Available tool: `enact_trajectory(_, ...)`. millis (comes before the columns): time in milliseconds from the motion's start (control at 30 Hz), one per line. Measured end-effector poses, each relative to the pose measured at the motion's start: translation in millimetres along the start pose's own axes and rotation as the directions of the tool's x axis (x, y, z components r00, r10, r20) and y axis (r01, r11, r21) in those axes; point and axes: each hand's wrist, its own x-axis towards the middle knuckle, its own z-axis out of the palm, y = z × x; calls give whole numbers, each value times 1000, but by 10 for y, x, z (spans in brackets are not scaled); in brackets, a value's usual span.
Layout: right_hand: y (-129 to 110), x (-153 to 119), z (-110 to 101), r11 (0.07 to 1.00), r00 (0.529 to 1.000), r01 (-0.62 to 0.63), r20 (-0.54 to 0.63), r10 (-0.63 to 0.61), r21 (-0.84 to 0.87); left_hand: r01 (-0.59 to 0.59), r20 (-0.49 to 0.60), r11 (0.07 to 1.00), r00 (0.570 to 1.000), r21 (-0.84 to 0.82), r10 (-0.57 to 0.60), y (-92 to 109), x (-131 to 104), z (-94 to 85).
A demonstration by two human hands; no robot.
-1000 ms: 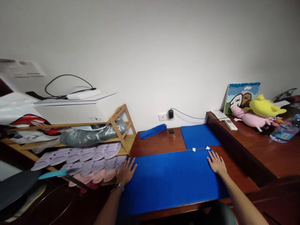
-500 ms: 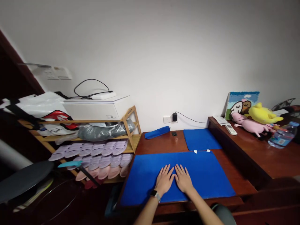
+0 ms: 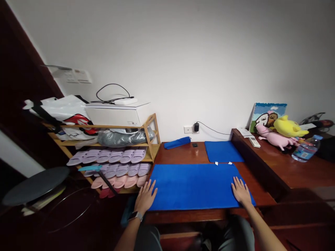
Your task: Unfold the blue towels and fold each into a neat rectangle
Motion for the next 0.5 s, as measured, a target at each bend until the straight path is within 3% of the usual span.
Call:
enact_trajectory(133,-174,-18,-84,1000,1000,8,-23,-8,1,-42,-34,999,999,13,42,42,25,-10)
enact_trajectory(200,-411,-55,-156,997,996,65,-63,-63,29,-105,-72,995,992,3,105,200,56,-5)
enact_trajectory(267,-804,-142,-231,983,983,161,-98,-152,84,-181,-95,983,980,-33,177,551,94,20)
enact_trajectory(400,-1776,-408,-309,886,911,412,-90,-402,212,-391,-59,910,920,-140,386,1533,145,179)
enact_trajectory(467,-2074,-496,-285,854,884,462,-52,-464,239,-426,-35,889,904,-169,427,1827,156,283)
enact_trajectory(500,-2122,-510,-262,855,882,463,-30,-469,235,-411,-20,895,910,-172,414,1860,161,328)
